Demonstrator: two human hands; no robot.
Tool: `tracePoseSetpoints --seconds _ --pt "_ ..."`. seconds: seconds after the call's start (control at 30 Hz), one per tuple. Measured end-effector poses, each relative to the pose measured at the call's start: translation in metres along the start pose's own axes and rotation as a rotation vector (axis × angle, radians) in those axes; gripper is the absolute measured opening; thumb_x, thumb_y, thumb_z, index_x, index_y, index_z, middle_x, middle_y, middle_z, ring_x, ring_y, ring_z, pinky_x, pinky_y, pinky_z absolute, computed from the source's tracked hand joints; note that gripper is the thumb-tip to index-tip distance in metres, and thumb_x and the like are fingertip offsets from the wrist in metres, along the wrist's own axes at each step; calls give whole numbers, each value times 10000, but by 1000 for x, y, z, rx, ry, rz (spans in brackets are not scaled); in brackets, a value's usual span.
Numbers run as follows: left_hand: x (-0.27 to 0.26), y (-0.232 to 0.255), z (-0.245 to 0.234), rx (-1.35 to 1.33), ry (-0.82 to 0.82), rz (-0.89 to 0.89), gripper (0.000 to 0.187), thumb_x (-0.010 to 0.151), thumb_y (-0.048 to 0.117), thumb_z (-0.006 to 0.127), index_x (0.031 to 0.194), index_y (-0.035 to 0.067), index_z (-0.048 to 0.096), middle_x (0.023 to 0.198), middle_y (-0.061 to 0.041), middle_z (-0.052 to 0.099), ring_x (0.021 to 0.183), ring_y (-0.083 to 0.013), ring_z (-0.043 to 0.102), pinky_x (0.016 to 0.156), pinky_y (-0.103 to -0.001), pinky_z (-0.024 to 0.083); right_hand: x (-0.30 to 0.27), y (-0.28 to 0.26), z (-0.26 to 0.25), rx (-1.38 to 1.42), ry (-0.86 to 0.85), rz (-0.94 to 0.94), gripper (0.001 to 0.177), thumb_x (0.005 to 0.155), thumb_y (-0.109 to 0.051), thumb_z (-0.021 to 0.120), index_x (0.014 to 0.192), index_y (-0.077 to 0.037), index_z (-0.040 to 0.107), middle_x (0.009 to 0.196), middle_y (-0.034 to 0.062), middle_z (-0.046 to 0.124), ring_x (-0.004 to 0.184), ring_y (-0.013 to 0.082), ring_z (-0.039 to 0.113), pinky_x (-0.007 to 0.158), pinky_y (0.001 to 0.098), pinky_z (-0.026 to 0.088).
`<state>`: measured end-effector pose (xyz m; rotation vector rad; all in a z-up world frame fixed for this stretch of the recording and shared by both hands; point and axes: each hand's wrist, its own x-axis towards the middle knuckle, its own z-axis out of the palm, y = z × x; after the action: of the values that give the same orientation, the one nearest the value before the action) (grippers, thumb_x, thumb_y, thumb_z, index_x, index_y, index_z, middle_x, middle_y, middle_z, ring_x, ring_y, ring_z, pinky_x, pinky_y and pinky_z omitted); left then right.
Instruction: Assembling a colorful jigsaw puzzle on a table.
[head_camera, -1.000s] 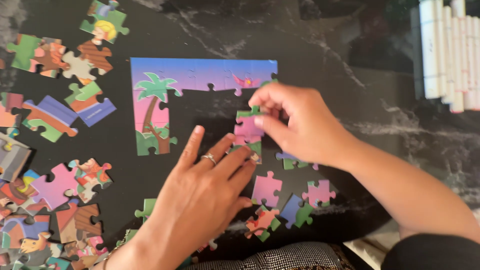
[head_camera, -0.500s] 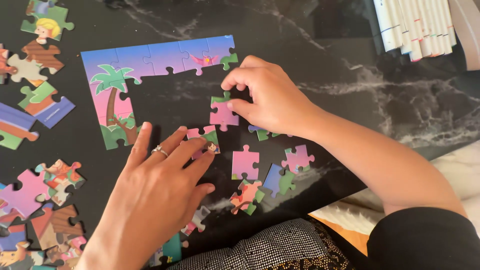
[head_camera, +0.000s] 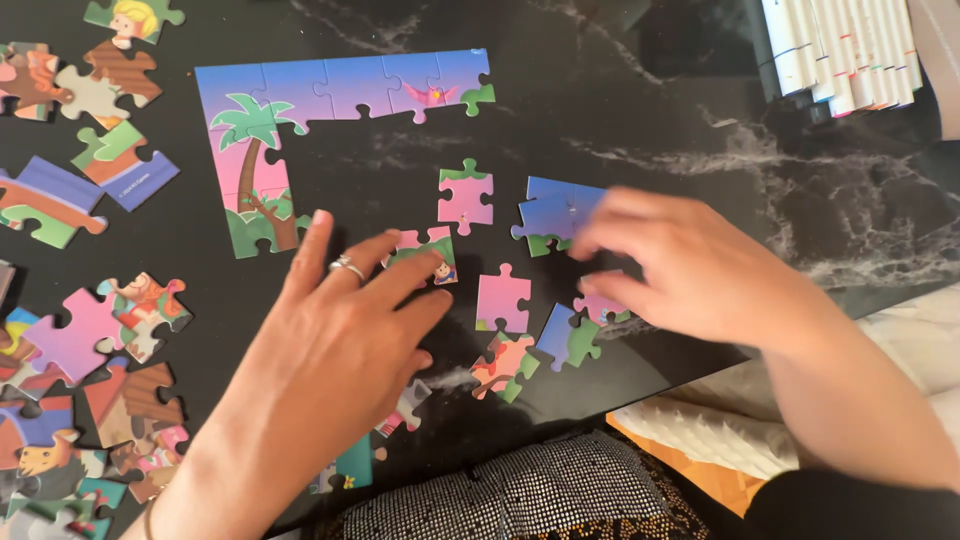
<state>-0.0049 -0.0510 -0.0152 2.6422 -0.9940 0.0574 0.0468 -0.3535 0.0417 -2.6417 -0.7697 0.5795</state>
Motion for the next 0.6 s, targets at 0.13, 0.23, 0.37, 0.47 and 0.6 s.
tracePoseSetpoints --seconds 0.13,0.23,0.37,0.47,0.6 --pt "-3 2 4 -44 -5 28 416 742 307 748 1132 168 700 1324 -3 620 1337 -288 521 1187 -611 275 -29 5 13 -94 26 74 400 680 -225 831 1041 -81 737 983 80 667 866 306 687 703 417 551" --pt "-3 2 3 -38 -2 30 446 732 301 751 1155 169 703 1310 -6 621 1323 -293 516 1188 -623 267 -39 7 24 -115 31 48 451 672 -257 843 1038 -32 702 986 98 645 889 322 667 715 435 543" --pt "-2 3 -15 -90 19 27 455 744 305 766 1173 168 708 1311 -15 624 1293 -294 527 1182 -607 284 -42 8 27 -80 34 93 383 673 -235 844 992 -70 711 961 65 654 867 291 673 700 414 546" --pt "-3 -1 -32 -127 36 -31 462 721 295 792 1153 146 720 1247 -33 640 1251 -301 550 1158 -592 297 -46 15 31 -110 -28 180 319 694 -262 864 923 -96 716 989 31 661 832 254 684 710 385 556" --pt "-15 -9 -37 -57 129 -97 473 721 286 807 1168 155 728 1209 -29 652 1222 -301 575 1166 -592 307 -41 20 31 10 76 175 446 606 -232 872 987 -76 701 992 64 646 755 229 688 645 367 565"
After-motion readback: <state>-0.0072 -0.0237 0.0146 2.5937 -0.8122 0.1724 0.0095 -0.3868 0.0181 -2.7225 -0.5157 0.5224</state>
